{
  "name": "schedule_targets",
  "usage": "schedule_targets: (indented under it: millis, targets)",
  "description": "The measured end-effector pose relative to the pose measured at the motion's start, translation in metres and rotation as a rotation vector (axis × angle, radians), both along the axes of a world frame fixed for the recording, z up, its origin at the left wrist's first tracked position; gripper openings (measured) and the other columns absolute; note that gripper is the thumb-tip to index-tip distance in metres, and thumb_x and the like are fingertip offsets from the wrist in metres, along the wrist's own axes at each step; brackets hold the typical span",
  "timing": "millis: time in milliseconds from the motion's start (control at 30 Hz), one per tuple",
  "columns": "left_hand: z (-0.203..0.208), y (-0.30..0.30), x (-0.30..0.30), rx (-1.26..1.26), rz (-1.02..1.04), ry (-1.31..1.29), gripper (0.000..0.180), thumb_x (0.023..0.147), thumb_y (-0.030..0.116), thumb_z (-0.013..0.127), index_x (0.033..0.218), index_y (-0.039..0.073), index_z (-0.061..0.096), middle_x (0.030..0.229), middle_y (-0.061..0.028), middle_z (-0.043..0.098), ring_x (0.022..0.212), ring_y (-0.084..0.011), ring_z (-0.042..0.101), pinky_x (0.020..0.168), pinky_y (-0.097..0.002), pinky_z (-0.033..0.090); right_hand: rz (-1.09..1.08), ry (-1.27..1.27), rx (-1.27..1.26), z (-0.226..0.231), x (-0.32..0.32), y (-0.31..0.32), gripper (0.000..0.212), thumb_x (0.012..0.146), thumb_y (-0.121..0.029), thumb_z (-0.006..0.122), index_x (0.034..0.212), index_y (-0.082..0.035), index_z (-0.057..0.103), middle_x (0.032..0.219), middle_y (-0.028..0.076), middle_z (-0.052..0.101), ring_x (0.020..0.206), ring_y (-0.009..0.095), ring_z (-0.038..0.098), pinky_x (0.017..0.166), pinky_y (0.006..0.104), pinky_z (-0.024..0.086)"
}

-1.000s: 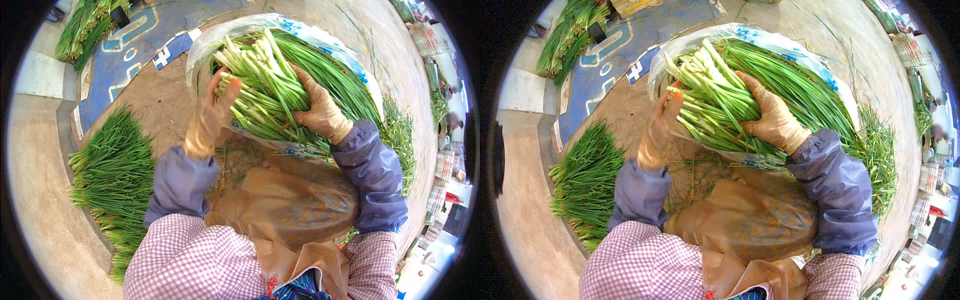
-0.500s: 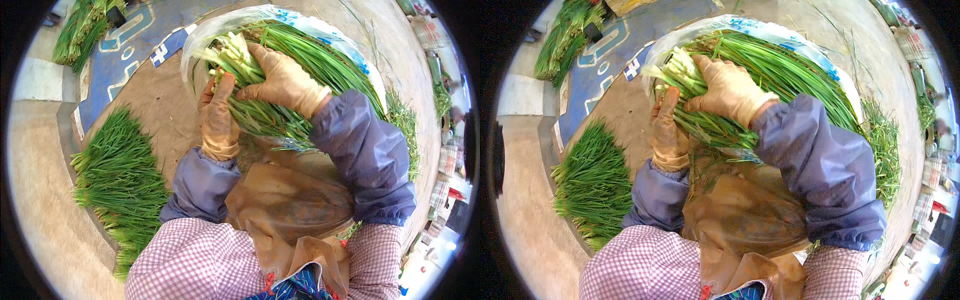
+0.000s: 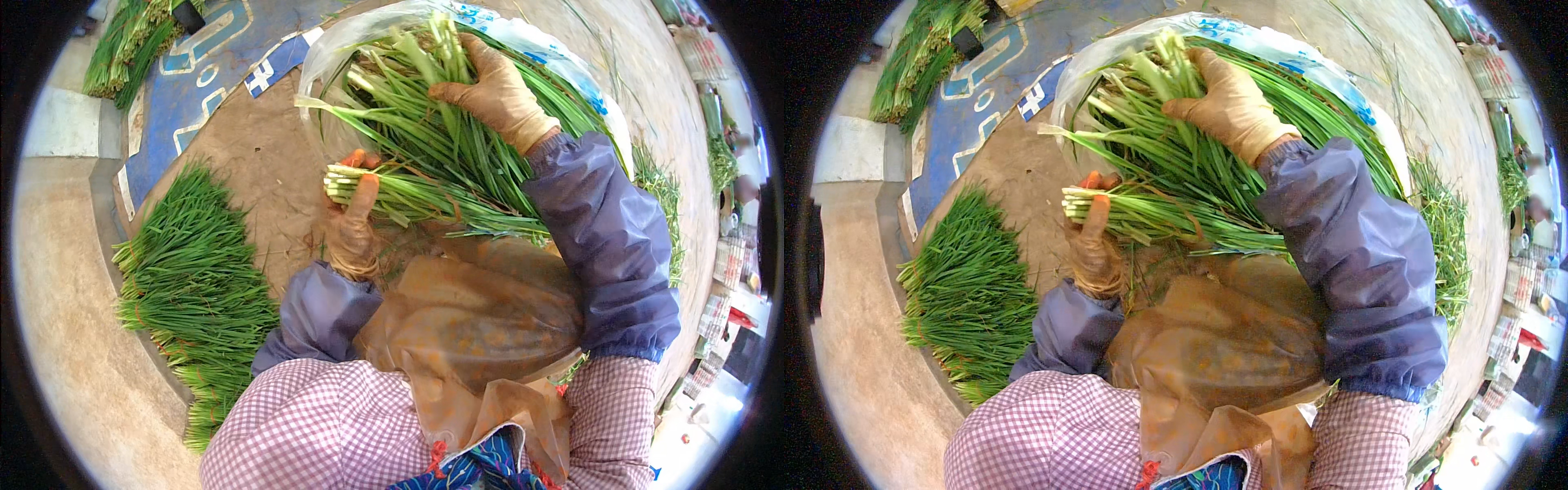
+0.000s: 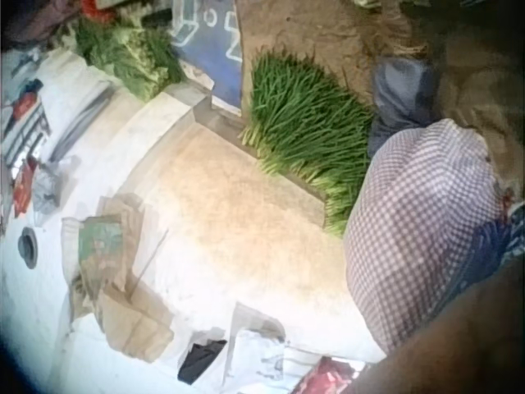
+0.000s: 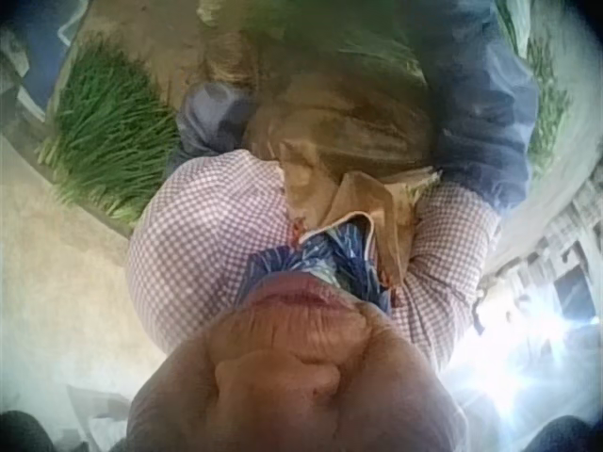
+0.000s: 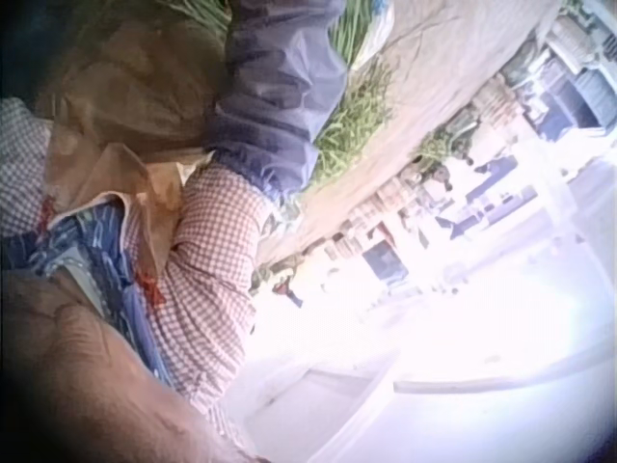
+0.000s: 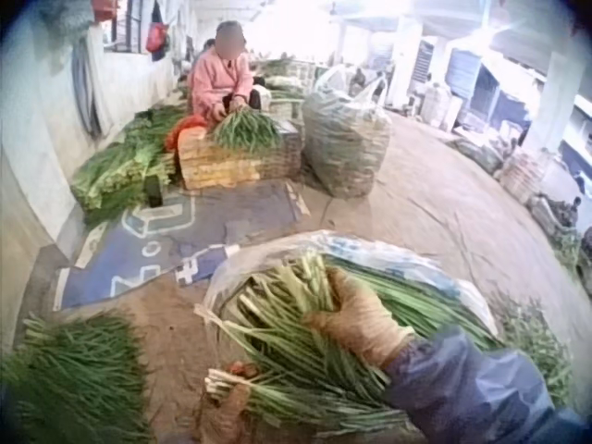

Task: The person sorts, cleans, and bundles green vegetable stalks, specifically garlic chives, by hand; they pick through a large pile to select stalks, remove debris or yellowed ends, and tie the sorted stalks into bundles using red ties before placing them aside.

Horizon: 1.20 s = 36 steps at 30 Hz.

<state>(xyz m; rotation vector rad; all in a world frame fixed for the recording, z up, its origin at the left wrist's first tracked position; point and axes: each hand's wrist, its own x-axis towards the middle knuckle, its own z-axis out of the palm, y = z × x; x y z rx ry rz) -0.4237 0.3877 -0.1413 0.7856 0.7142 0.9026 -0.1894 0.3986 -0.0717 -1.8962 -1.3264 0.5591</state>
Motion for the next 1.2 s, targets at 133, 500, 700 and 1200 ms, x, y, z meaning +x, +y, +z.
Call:
schedule_targets:
  millis: [133, 500, 700, 1200]
  targets:
    - [0.014, -0.004, 0.005, -0.416, -0.053, -0.326, 0.044, 0.084, 0.018, 0.066, 0.124, 0.008, 0.05, 0.115, -0.0067, 0.057, 0.104, -0.0223, 0.057, 0.089, -0.0399, 0.048, 0.06, -0.738, 0.284, 0.04, -0.042, -0.014, 0.069, 0.073, -0.018, 0.074, 0.133, -0.007, 0.042, 0.115, 0.019, 0.056, 0.106, 0.032, 0.055, 0.092, 0.0349, 0.044]
    - [-0.009, 0.007, 0.015, -0.468, -0.077, -0.369, 0.043, 0.084, 0.015, 0.062, 0.124, 0.007, 0.05, 0.112, -0.0071, 0.059, 0.102, -0.0232, 0.058, 0.09, -0.0375, 0.047, 0.248, -0.324, 0.119, -0.002, -0.055, -0.016, 0.063, 0.081, -0.032, 0.067, 0.132, -0.003, 0.041, 0.12, 0.021, 0.051, 0.113, 0.036, 0.049, 0.095, 0.0388, 0.04]
    - [-0.01, 0.023, 0.026, -0.445, -0.128, -0.534, 0.054, 0.088, 0.038, 0.054, 0.13, 0.005, 0.044, 0.123, -0.0134, 0.053, 0.109, -0.027, 0.054, 0.094, -0.0425, 0.044, 0.257, -0.38, -0.012, -0.009, -0.072, -0.014, 0.11, 0.064, -0.053, 0.075, 0.143, -0.002, 0.019, 0.135, 0.028, 0.035, 0.127, 0.039, 0.035, 0.106, 0.0396, 0.03]
    - [0.09, -0.039, 0.073, -0.351, -0.349, -0.862, 0.058, 0.086, 0.022, 0.062, 0.134, 0.004, 0.035, 0.129, -0.0121, 0.046, 0.12, -0.0221, 0.045, 0.105, -0.0379, 0.031, -0.008, 0.384, 0.074, 0.098, -0.025, -0.088, 0.079, 0.067, 0.001, 0.073, 0.137, -0.007, 0.038, 0.105, 0.001, 0.059, 0.092, 0.01, 0.054, 0.085, 0.0264, 0.046]
